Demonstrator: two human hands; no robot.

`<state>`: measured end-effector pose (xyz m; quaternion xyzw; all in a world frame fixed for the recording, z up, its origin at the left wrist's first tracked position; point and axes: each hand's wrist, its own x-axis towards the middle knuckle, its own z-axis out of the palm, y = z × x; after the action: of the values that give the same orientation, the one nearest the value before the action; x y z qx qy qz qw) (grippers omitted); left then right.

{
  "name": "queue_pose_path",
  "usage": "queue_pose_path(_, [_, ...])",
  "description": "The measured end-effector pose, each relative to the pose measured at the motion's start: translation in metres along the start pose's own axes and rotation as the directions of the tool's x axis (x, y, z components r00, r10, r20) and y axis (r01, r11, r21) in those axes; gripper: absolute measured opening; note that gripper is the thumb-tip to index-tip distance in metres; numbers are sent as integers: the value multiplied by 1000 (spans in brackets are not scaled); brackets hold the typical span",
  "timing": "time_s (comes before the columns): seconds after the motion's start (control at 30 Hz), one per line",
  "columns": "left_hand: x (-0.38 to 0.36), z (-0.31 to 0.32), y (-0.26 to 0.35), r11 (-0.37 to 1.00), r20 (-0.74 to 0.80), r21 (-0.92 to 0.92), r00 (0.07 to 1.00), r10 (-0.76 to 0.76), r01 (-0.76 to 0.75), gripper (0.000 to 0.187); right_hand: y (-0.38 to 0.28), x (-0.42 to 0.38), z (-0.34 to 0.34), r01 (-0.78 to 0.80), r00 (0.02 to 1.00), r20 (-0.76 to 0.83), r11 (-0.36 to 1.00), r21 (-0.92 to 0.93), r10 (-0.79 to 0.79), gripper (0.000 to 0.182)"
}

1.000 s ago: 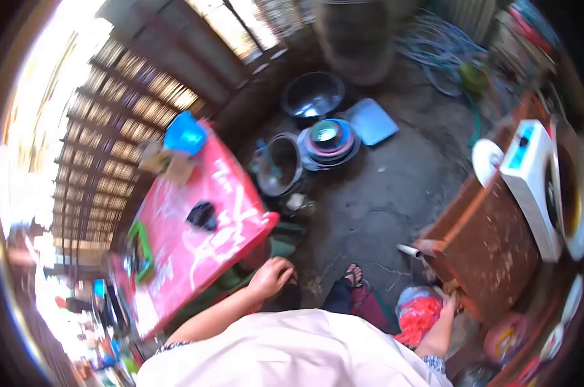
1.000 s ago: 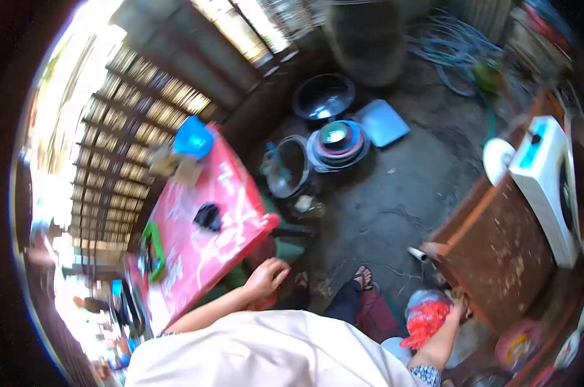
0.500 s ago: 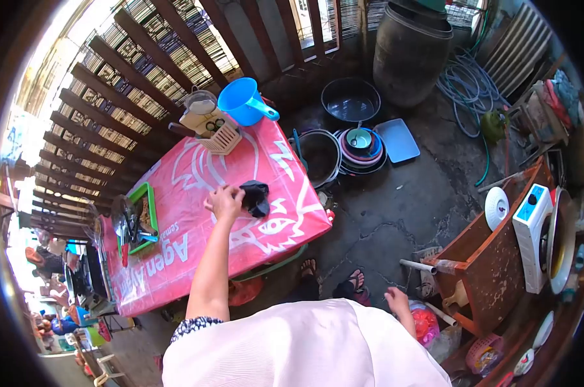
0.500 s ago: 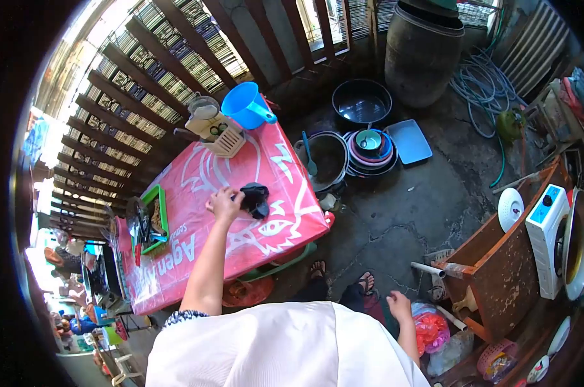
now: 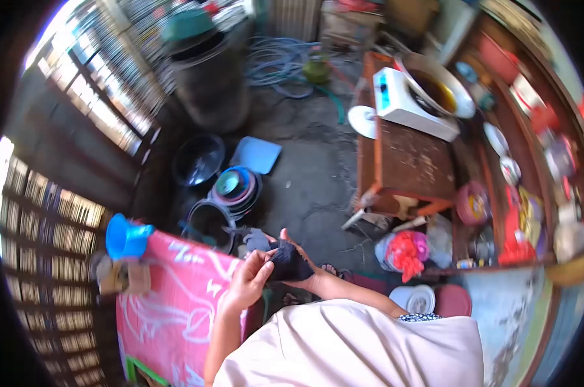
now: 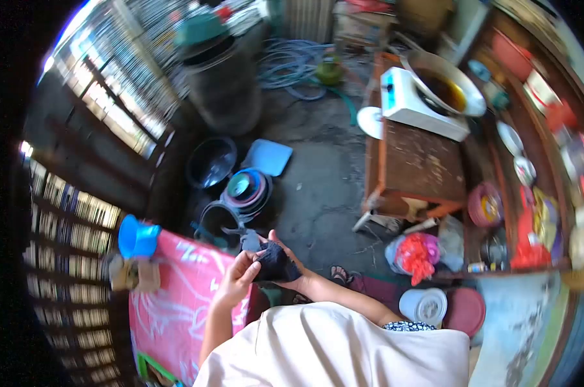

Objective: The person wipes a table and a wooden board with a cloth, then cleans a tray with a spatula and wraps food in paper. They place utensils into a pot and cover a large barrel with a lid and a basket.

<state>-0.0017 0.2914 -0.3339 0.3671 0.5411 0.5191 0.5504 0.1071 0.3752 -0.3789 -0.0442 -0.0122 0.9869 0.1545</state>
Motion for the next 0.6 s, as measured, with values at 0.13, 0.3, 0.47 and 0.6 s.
queue_pose_path(0.13, [40,45,3,991,142,-121,989,-39,57,11,-56,-50,3,233,904,-320,954,-189,-284,35])
queue_pose_path(0.3, [102,55,11,989,39,149,999,-1,-5,15,-175,-152,-7,560,651,-383,756,-339,-655,26])
queue_pose_path(0.47, [168,59,-7,963,-142,177,973,-180,204,15,-338,-268,-51,509,201,-182,261,-820,-963,43])
queue_pose_path(0.6, [210,70,-23,869,-187,340,932,-312,359,15,-454,-311,-159,-681,-200,-200,283,-676,-959,69])
